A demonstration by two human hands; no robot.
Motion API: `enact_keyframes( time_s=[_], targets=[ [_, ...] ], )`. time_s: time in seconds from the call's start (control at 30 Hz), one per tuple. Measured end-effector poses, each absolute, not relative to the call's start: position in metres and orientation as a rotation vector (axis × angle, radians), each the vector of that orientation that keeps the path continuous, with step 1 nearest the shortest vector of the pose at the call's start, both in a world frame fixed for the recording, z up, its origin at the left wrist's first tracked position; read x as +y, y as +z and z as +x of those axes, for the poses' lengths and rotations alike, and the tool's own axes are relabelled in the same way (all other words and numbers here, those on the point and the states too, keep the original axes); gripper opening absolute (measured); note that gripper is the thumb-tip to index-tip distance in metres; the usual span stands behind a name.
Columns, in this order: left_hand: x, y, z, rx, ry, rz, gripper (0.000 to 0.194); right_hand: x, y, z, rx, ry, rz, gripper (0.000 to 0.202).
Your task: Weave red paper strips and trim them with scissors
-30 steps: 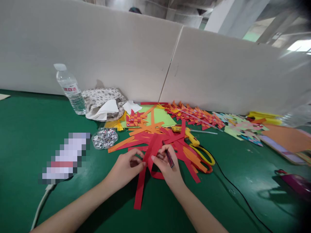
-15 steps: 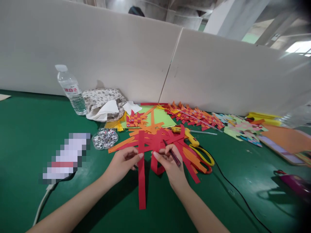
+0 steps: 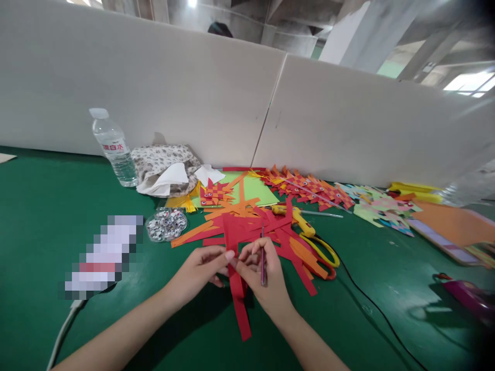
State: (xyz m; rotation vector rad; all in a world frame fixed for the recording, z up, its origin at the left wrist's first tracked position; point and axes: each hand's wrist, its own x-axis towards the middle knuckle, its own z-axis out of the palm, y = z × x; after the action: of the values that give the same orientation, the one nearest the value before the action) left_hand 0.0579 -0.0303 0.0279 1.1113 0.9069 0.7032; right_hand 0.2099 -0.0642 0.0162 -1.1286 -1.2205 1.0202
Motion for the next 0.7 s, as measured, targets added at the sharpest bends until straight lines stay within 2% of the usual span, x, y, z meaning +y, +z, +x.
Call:
enact_keyframes(
  time_s=[0.17, 0.33, 0.47, 0.6, 0.7],
  targets=[
    [-0.028, 0.027, 0.056, 0.900, 0.794, 1.116, 0.034, -0.063, 0.016, 0.212, -1.364, 0.818, -1.260, 0.035],
    [-0.021, 0.030, 0.048, 0.930, 1.024, 0.976, 0.028, -0.069, 0.022, 0.209, -1.642, 0.966, -1.278, 0.038],
    [-0.013, 0.029, 0.042, 0.931, 1.218, 0.795, 0.028, -0.074, 0.022, 0.206, -1.681, 1.002, -1.278, 0.031],
    [-0.005, 0.030, 0.035, 0.970, 1.368, 0.660, 0.032, -0.072, 0.022, 0.211, -1.634, 0.899, -1.314, 0.033],
    [-0.002, 0.029, 0.031, 1.013, 1.353, 0.667, 0.031, -0.070, 0.024, 0.221, -1.670, 0.827, -1.308, 0.029]
  ],
)
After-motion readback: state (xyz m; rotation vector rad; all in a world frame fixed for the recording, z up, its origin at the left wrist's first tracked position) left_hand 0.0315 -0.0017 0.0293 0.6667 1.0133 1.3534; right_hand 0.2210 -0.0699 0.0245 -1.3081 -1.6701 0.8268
